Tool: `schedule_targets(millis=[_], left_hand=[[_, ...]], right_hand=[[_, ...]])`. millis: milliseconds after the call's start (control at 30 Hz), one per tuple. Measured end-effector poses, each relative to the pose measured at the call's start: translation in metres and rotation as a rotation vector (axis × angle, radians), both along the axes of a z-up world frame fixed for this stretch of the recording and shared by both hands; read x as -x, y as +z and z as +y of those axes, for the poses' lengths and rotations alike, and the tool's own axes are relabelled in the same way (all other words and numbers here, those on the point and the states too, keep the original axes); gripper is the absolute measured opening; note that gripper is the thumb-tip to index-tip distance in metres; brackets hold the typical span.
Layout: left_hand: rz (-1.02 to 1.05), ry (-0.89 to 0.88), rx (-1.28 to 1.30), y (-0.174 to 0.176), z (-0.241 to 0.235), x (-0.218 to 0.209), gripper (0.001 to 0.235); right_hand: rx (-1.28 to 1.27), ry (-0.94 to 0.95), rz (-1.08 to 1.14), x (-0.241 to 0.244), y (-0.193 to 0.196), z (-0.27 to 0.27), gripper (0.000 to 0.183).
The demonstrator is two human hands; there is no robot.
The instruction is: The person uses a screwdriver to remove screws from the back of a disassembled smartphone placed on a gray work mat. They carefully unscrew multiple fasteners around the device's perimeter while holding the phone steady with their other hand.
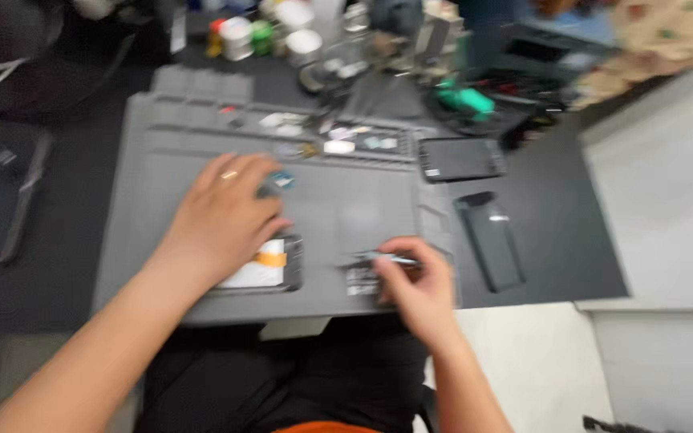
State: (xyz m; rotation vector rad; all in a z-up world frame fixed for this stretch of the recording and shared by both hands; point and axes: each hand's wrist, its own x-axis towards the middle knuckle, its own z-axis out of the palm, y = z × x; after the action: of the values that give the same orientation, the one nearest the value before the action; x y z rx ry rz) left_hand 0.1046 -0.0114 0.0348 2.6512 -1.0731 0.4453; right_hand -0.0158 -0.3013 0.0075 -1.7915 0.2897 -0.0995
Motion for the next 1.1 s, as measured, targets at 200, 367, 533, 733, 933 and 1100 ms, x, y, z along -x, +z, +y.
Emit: schedule_targets(millis=[200,367,533,733,933,1100], left_hand=[[-0.125,0.051,0.154,-0.002,0.02,0.002,0.04],[-0.077,0.134,0.282,0.012,0.047,0.031,0.021],[0.046,0.209,0.305,-0.008,0.048,0.072,0.01],[0.188,0.173,0.242,-0.013,0.052,0.045,0.006],[0.188,0.17,0.151,-0.014,0.048,-0.012,0.049],[0.183,0.081,0.237,-0.028,0.046,-0.021,0.063]], right_hand=[[0.041,-0.049,0.012,0.002,0.0,0.002,0.012],[0.04,-0.017,-0.05,0.005,-0.002,0.004,0.011],[0.07,-0.043,-0.107,0.007,0.004,0.02,0.006],[0.163,-0.016,-0.118,0.004,0.01,0.054,0.011],[0.085,-0.022,-0.129,-0.013,-0.009,0.047,0.006],[0.056,0.007,-0.196,-0.01,-0.02,0.035,0.012]])
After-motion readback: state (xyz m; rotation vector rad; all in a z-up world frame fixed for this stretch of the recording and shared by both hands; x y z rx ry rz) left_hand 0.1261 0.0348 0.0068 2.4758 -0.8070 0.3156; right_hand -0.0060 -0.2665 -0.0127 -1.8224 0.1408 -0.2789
